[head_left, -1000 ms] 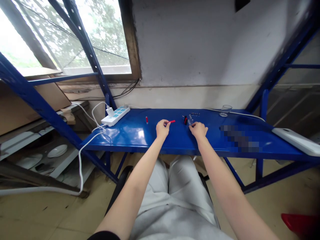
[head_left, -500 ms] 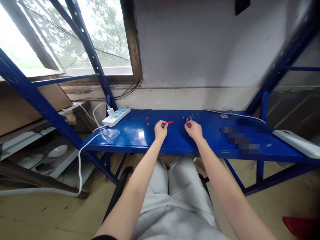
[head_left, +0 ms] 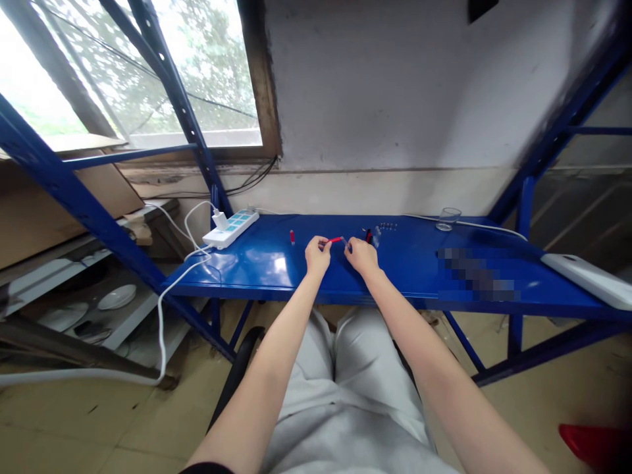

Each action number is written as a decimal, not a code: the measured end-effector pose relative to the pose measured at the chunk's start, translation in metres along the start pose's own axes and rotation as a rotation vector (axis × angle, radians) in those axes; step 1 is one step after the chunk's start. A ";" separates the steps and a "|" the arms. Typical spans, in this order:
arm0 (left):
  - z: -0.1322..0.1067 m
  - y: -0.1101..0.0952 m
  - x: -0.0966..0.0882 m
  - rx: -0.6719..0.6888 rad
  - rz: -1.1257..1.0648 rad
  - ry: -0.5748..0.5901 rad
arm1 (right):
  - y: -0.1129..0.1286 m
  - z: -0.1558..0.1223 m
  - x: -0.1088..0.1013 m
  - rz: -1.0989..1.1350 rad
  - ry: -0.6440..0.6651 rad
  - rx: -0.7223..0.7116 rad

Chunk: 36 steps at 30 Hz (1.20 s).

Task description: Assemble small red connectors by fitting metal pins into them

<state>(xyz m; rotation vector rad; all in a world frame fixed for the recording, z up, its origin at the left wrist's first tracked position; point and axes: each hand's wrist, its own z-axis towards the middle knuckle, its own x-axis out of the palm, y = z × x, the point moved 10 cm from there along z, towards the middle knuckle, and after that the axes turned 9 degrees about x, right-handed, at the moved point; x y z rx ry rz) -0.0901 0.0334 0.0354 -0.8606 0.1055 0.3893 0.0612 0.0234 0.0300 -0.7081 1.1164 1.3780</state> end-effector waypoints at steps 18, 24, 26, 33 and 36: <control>0.000 -0.001 0.001 0.007 0.008 0.014 | 0.004 -0.005 0.000 -0.100 0.014 -0.017; 0.000 -0.011 0.000 0.105 0.037 0.016 | 0.006 -0.007 -0.001 -0.096 0.017 -0.036; 0.000 -0.017 0.002 0.150 0.041 0.029 | 0.006 -0.007 -0.001 -0.095 0.025 -0.031; -0.006 -0.036 0.014 0.287 0.042 0.146 | 0.004 -0.008 -0.002 -0.082 0.016 -0.024; -0.008 -0.038 0.019 0.315 0.058 0.188 | 0.003 -0.008 -0.003 -0.070 0.010 -0.012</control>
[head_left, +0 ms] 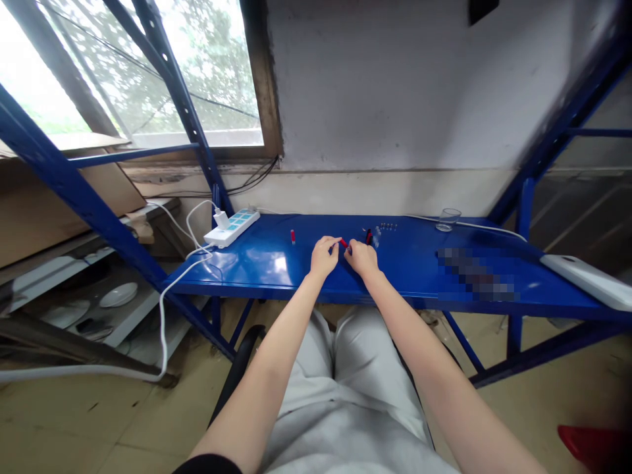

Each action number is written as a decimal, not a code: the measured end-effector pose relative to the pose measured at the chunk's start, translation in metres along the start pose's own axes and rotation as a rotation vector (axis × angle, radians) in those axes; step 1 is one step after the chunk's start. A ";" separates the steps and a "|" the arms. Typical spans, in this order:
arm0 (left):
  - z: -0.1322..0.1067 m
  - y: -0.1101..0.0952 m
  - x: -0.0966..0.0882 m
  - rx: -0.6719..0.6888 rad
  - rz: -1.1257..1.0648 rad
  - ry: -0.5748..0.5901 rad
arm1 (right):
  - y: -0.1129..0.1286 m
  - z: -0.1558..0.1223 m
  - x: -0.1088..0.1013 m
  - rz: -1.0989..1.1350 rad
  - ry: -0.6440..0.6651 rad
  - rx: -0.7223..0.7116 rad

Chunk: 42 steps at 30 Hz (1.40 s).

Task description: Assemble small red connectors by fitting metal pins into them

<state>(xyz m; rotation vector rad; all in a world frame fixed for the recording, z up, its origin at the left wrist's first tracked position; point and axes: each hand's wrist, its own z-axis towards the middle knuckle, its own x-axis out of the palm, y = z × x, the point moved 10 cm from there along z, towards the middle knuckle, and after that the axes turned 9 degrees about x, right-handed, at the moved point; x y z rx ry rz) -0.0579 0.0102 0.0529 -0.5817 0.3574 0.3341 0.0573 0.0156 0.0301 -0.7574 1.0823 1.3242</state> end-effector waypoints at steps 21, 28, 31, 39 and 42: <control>-0.002 0.018 0.007 -0.107 -0.017 0.012 | 0.003 0.001 0.001 0.063 -0.019 -0.062; 0.000 0.013 0.008 -0.048 -0.048 0.002 | 0.004 0.002 0.002 0.067 -0.032 -0.081; 0.000 0.011 0.007 -0.035 -0.036 0.010 | 0.005 0.002 0.003 0.067 -0.032 -0.088; 0.000 0.012 0.011 -0.071 0.053 0.060 | 0.007 0.000 0.000 0.072 -0.031 -0.106; -0.001 0.008 0.014 -0.059 0.115 0.100 | 0.007 0.000 0.000 0.066 -0.024 -0.114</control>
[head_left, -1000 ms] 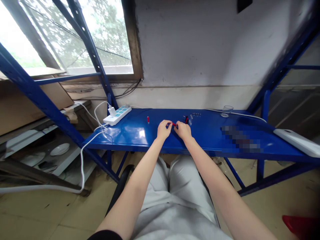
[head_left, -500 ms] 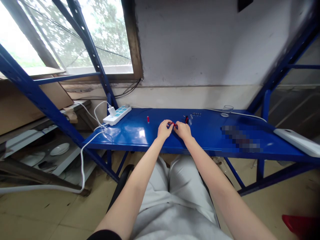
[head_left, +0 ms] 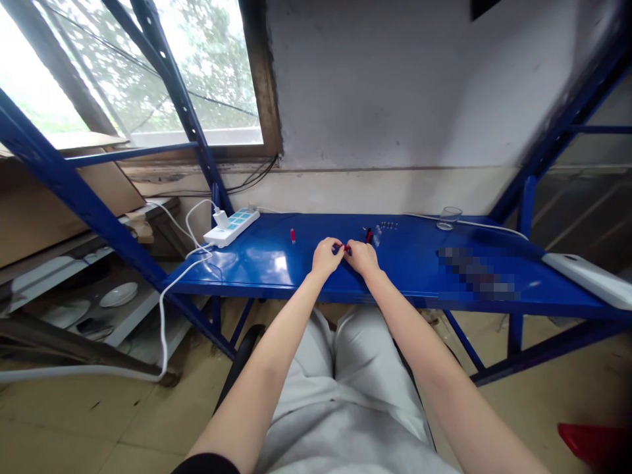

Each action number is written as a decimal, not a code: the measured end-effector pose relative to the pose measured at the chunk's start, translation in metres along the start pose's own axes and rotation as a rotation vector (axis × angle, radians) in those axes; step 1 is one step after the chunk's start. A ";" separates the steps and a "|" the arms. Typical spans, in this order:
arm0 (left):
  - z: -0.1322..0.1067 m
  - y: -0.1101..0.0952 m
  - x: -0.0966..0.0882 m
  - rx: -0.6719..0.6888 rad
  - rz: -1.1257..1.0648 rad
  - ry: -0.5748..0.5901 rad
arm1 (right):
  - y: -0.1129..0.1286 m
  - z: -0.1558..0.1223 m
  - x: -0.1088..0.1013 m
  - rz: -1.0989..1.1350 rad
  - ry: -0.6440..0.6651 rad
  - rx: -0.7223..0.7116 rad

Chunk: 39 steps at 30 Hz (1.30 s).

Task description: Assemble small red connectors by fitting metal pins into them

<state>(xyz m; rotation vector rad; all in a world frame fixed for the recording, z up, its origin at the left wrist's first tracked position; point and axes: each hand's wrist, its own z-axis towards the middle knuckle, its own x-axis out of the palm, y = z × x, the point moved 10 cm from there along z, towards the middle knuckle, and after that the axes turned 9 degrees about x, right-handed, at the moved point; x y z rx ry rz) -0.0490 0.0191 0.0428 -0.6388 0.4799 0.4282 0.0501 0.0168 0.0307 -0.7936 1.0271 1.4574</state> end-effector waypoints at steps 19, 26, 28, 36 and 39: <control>0.087 0.002 -0.039 0.082 0.588 0.596 | -0.002 -0.001 -0.008 0.316 -0.051 -0.035; 0.081 0.051 -0.057 0.011 0.698 0.660 | -0.001 0.001 -0.001 0.323 -0.003 -0.047; 0.075 0.061 -0.058 -0.014 0.711 0.661 | -0.001 0.001 0.000 0.322 -0.002 -0.052; 0.069 0.077 -0.061 -0.056 0.710 0.613 | 0.001 0.001 0.000 0.324 0.016 -0.060; 0.069 0.077 -0.062 -0.060 0.715 0.626 | 0.001 0.001 0.000 0.326 0.020 -0.061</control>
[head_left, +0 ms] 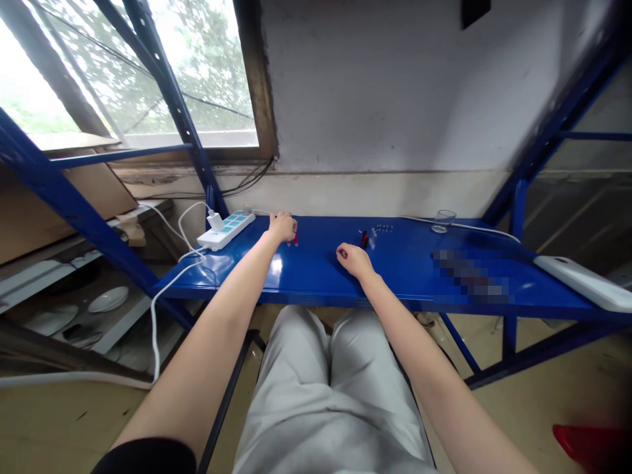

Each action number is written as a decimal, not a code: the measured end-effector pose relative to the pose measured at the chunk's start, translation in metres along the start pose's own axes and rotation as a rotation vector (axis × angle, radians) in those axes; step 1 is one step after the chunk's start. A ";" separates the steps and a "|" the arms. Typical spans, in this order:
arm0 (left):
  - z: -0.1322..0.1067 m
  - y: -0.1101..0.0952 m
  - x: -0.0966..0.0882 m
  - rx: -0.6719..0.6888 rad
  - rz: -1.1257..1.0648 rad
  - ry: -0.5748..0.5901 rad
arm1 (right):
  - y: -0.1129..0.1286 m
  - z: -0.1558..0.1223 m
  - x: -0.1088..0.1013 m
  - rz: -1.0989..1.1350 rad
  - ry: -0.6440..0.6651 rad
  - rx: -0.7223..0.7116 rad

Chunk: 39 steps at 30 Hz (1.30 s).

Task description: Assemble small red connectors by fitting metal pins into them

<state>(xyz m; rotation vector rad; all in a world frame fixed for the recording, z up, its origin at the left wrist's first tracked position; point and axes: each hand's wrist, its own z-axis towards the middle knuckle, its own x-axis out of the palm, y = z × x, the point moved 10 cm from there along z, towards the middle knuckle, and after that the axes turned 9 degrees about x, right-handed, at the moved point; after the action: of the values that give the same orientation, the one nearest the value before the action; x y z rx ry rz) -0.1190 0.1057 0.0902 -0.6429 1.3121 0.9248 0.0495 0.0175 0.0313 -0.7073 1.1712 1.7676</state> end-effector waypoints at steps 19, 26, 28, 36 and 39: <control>0.002 0.002 0.003 -0.001 0.019 0.030 | 0.000 -0.001 0.000 -0.006 0.008 0.000; 0.003 0.004 0.004 -0.012 0.021 0.031 | 0.001 -0.001 -0.002 -0.009 -0.001 0.004; 0.003 0.004 0.004 -0.014 0.015 0.025 | 0.001 -0.001 -0.002 -0.014 0.006 0.011; 0.002 0.004 0.004 -0.021 0.026 0.044 | 0.001 -0.002 -0.002 -0.003 0.009 0.004; 0.002 0.004 0.003 -0.027 0.019 0.043 | 0.001 -0.002 -0.002 -0.005 0.011 0.005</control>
<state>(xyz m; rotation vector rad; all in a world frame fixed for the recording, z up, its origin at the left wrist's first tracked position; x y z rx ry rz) -0.1210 0.1100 0.0884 -0.6753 1.3484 0.9498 0.0491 0.0151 0.0329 -0.7181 1.1796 1.7580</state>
